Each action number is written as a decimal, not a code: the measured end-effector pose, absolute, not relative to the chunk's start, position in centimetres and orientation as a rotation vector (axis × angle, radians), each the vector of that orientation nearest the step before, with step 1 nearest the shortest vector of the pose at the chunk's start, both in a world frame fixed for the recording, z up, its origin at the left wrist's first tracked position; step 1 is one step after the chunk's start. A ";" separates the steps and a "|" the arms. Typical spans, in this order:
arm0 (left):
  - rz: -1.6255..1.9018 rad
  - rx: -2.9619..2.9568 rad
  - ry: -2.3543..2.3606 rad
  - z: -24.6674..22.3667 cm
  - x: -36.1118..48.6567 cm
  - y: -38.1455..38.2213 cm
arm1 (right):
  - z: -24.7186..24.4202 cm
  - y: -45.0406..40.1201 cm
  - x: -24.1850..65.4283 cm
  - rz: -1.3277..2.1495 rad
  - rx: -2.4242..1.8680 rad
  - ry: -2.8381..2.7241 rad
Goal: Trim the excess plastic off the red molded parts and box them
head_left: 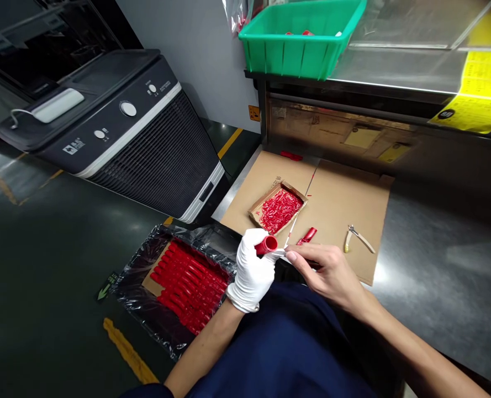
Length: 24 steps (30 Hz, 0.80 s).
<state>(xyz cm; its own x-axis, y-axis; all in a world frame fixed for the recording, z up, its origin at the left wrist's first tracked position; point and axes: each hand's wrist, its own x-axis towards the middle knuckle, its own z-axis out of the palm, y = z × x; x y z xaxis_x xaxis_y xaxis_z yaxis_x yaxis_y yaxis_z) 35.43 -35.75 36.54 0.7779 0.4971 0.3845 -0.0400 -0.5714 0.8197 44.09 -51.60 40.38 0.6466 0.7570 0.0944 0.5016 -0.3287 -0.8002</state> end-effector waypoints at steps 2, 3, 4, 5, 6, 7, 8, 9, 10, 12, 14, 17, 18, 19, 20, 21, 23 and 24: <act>0.772 2.078 0.336 36.5 35.6 -35.8 | 40.7 -51.3 44.1 0.575 -1.927 -0.808; 0.785 2.102 0.329 36.4 35.6 -35.8 | 40.7 -51.0 44.0 0.611 -1.906 -0.702; 0.793 2.141 0.316 36.2 35.5 -35.9 | 40.6 -50.7 44.0 0.624 -1.880 -0.599; 0.793 2.190 0.297 35.9 35.5 -35.9 | 40.4 -50.2 43.9 0.643 -1.841 -0.522; 0.780 2.244 0.277 35.6 35.3 -36.0 | 40.0 -49.7 43.8 0.676 -1.789 -0.475; 0.751 2.292 0.255 35.3 35.1 -36.1 | 39.6 -49.4 43.7 0.730 -1.733 -0.458; 0.697 2.328 0.232 35.1 34.9 -36.3 | 39.1 -49.1 43.7 0.791 -1.680 -0.461; 0.619 2.349 0.207 34.9 34.6 -36.4 | 38.6 -49.1 43.7 0.847 -1.639 -0.474; 0.521 2.351 0.179 34.9 34.3 -36.6 | 38.1 -49.3 43.7 0.894 -1.612 -0.488; 0.269 2.283 0.125 35.0 33.9 -37.2 | 37.0 -50.5 43.7 0.967 -1.588 -0.503; -0.053 2.085 0.128 35.2 33.8 -37.9 | 35.8 -52.6 43.9 1.040 -1.587 -0.506; -0.393 1.584 0.262 34.8 34.4 -38.8 | 32.9 -56.6 44.6 1.095 -1.672 -0.432; -0.400 1.430 0.325 34.4 34.7 -38.9 | 31.6 -57.9 45.0 1.081 -1.730 -0.371; -0.357 1.301 0.392 33.9 35.1 -38.9 | 30.1 -59.2 45.6 1.050 -1.803 -0.294; -0.285 1.208 0.455 33.3 35.4 -38.8 | 28.6 -60.5 46.2 1.001 -1.888 -0.206; -0.210 1.142 0.512 32.6 35.7 -38.5 | 27.1 -61.7 46.8 0.944 -1.979 -0.114; -0.103 1.057 0.609 31.0 36.2 -37.8 | 24.3 -63.7 48.1 0.838 -2.150 0.051; -0.077 1.039 0.644 30.3 36.3 -37.5 | 23.2 -64.5 48.6 0.801 -2.222 0.118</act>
<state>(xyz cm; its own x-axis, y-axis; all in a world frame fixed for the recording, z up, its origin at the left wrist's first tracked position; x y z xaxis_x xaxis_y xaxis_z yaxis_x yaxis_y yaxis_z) 36.29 -37.46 30.27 0.8144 0.2357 -0.5302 0.3541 0.5220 0.7759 48.60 -64.53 23.18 0.7990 0.1569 -0.5804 -0.3180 -0.7090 -0.6294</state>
